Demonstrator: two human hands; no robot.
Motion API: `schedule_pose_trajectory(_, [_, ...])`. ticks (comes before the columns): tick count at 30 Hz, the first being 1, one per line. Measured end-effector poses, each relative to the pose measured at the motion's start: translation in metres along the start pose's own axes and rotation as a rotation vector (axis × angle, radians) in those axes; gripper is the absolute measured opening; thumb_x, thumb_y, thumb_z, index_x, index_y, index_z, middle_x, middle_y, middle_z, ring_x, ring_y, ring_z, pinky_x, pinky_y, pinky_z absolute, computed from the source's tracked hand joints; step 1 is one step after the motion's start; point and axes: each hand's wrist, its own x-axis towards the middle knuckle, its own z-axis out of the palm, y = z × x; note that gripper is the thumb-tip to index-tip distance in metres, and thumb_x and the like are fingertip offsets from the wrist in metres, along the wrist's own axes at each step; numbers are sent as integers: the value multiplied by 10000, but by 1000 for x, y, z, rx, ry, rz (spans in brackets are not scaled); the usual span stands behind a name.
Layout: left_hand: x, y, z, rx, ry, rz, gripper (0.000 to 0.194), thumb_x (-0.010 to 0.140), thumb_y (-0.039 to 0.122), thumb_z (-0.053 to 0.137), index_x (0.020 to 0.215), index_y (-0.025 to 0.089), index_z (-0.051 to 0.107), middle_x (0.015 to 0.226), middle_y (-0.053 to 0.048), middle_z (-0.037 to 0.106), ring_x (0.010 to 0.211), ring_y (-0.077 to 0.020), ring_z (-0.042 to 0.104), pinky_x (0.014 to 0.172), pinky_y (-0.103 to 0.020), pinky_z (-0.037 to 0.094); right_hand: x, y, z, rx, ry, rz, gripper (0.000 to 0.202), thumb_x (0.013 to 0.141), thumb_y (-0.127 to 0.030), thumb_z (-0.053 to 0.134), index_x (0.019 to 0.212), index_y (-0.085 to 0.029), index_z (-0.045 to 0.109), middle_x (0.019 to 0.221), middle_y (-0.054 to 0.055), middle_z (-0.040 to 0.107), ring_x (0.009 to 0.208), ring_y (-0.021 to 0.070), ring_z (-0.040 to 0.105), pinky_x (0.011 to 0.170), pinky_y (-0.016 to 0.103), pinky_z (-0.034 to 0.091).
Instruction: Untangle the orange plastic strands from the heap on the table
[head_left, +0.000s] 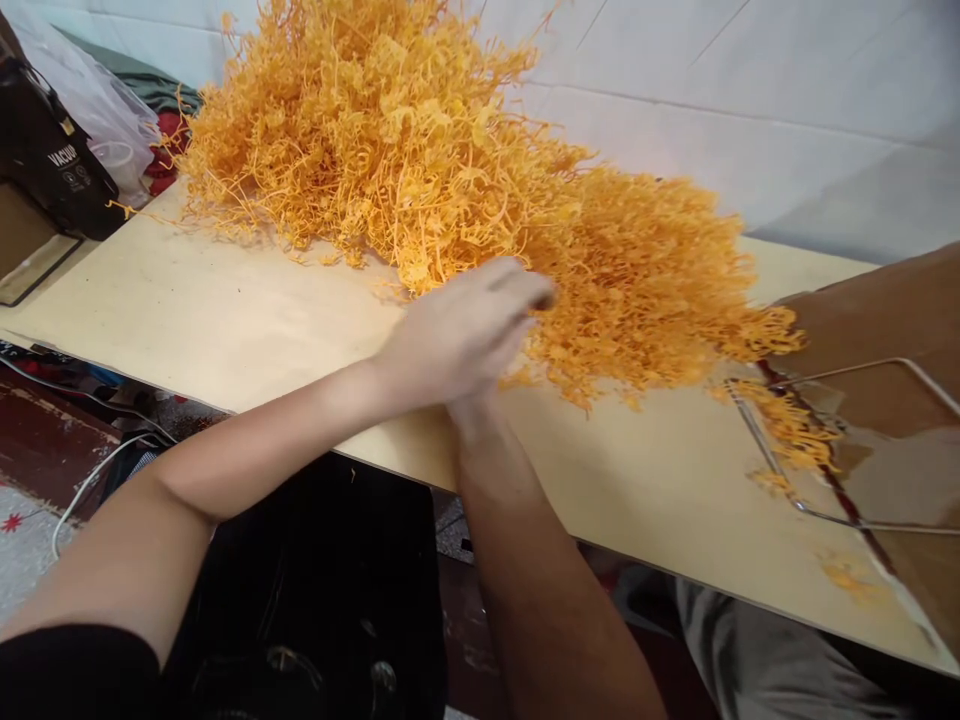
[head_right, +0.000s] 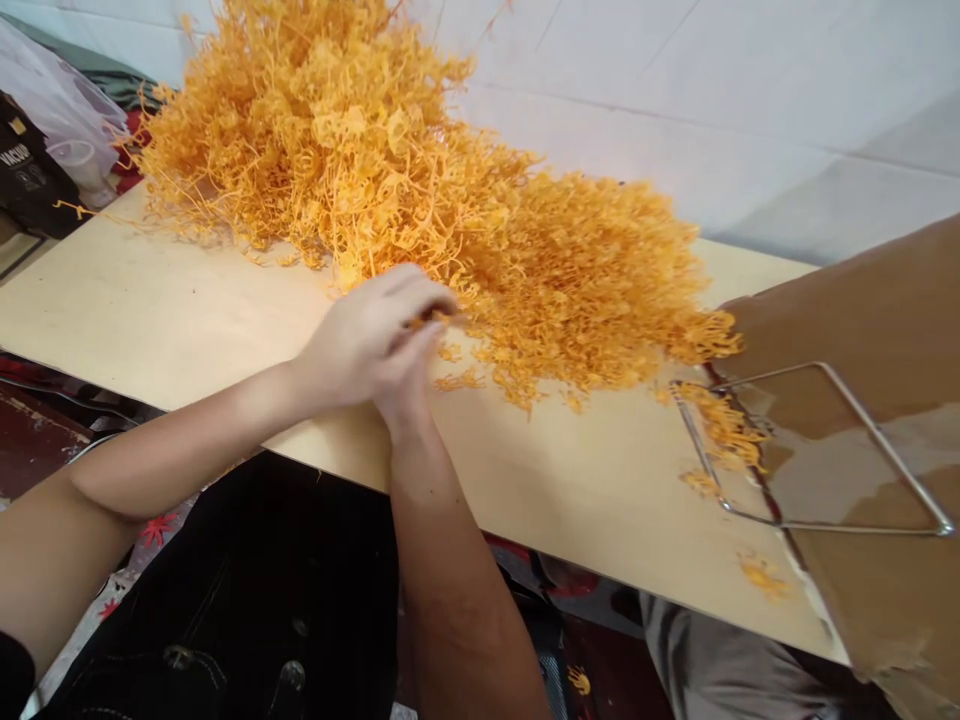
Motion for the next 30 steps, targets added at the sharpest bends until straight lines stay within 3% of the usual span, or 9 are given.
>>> schedule_pose_trajectory(2, [-19, -23, -13, 2, 105, -170, 106, 796, 229, 518, 870, 153, 514, 950, -85, 553, 934, -194, 508, 848, -336, 393, -3, 1, 1, 76, 53, 8, 121, 821, -317, 412, 757, -216, 425, 702, 4, 501, 686, 125, 528, 624, 272, 462])
schedule_pose_trajectory(4, [-33, -43, -17, 20, 166, -341, 249, 737, 331, 612, 839, 143, 485, 934, -88, 540, 899, -190, 501, 819, -340, 404, -7, 0, 0, 202, 84, 33, 55, 772, -237, 419, 794, -206, 459, 730, -3, 521, 669, 110, 521, 635, 270, 465])
schedule_pose_trajectory(7, [-40, -60, -12, -81, 113, -504, 346, 717, 439, 616, 814, 141, 469, 852, -62, 546, 765, -141, 494, 709, -295, 415, -9, -2, 0, 359, 76, 56, 115, 715, -183, 448, 813, -196, 508, 759, -4, 555, 701, 111, 528, 688, 282, 475])
schedule_pose_trajectory(10, [-37, -59, -4, -210, -14, -516, 293, 789, 436, 525, 763, 149, 473, 720, -16, 536, 628, -94, 453, 608, -244, 380, -9, -3, 0, 382, 75, 47, 91, 697, -168, 462, 769, -198, 508, 765, -5, 561, 745, 116, 530, 754, 297, 469])
schedule_pose_trajectory(14, [-37, -55, -6, -194, -16, -497, 249, 867, 298, 403, 669, 155, 452, 615, 8, 498, 572, -77, 439, 577, -221, 352, -9, -5, 0, 384, 95, 79, 130, 668, -140, 433, 755, -197, 512, 736, -12, 558, 682, 107, 522, 688, 282, 470])
schedule_pose_trajectory(19, [-47, -53, -17, -322, 4, -654, 288, 871, 230, 389, 594, 153, 405, 530, 32, 458, 491, -47, 415, 529, -199, 335, -9, -11, 1, 426, 93, 221, 142, 653, -143, 413, 750, -195, 502, 721, -13, 558, 619, 97, 511, 544, 239, 450])
schedule_pose_trajectory(23, [-46, -42, -19, -531, -59, -775, 265, 864, 146, 396, 599, 143, 401, 502, 50, 436, 444, -19, 413, 491, -172, 326, -10, -14, 2, 381, 81, 202, 155, 658, -119, 389, 741, -195, 496, 694, -14, 544, 590, 96, 494, 520, 236, 433])
schedule_pose_trajectory(27, [-40, -38, -13, -710, -106, -831, 223, 872, 231, 442, 669, 156, 388, 519, 48, 476, 457, -33, 476, 503, -175, 368, -12, -8, 3, 249, 55, 119, 98, 729, -141, 392, 747, -210, 459, 667, -23, 493, 561, 95, 441, 522, 244, 393])
schedule_pose_trajectory(30, [-39, -44, -6, -580, -83, -766, 293, 846, 372, 480, 660, 164, 391, 542, 37, 480, 474, -45, 455, 505, -190, 359, -13, -3, 3, 138, 64, 39, 85, 768, -168, 413, 700, -217, 399, 634, -30, 445, 588, 104, 424, 580, 258, 396])
